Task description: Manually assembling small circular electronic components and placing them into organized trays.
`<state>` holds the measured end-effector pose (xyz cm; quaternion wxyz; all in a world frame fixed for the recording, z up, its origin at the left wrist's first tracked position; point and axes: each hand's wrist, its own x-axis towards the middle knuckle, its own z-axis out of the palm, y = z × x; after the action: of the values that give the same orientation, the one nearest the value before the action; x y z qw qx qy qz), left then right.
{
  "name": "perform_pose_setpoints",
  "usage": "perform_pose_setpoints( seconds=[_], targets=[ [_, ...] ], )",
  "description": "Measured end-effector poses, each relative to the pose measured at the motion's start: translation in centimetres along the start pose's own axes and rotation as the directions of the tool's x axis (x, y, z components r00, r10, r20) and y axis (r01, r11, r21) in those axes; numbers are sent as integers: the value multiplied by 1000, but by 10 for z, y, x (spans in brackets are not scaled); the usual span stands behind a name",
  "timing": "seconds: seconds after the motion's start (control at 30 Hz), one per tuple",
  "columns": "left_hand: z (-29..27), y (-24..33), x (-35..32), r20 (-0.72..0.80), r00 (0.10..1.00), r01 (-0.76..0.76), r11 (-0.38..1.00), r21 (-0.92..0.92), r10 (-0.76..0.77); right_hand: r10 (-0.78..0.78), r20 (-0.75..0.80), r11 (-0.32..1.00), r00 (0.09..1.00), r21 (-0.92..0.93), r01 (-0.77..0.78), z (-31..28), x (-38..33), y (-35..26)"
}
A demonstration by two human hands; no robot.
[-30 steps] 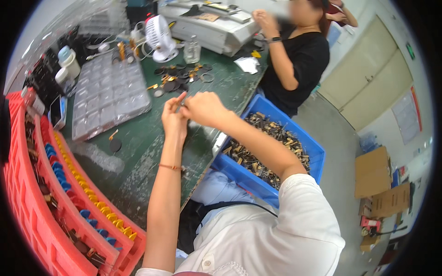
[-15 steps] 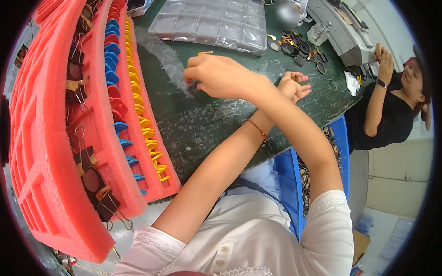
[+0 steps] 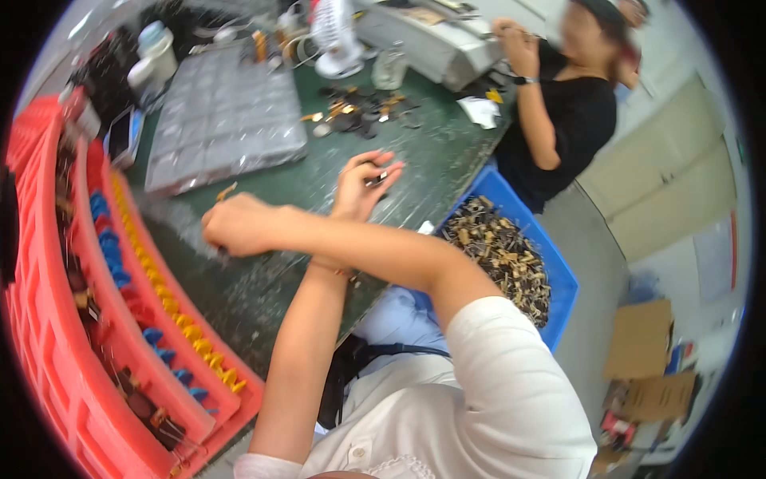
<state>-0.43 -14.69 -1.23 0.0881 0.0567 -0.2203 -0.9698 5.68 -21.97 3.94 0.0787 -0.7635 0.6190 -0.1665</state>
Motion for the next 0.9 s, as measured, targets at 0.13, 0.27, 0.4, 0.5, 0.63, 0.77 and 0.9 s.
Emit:
perform_pose_setpoints(
  seconds=[0.13,0.27,0.4,0.5,0.63,0.77,0.9],
  targets=[
    [11,-5,-2,45,998,38,998,54,-41,-29,-29,998,999,-51,28,-5,-7,6],
    [16,-5,-4,27,999,22,995,96,-25,-16,-7,998,1000,-56,16,-1,-2,9],
    [13,1,-4,10,1000,15,996,83,-16,-15,-20,992,1000,-127,12,6,6,6],
    [13,-1,-5,27,999,25,995,95,-28,-18,-10,995,1000,-101,17,8,6,9],
    [16,-1,-4,26,999,36,991,127,-40,-11,26,994,1000,-112,13,8,7,12],
    [20,2,-5,17,999,42,983,180,-46,-9,78,992,997,-125,19,13,17,12],
    [26,-2,-10,16,1000,15,959,283,-21,13,180,993,984,-121,9,8,25,9]
  ],
)
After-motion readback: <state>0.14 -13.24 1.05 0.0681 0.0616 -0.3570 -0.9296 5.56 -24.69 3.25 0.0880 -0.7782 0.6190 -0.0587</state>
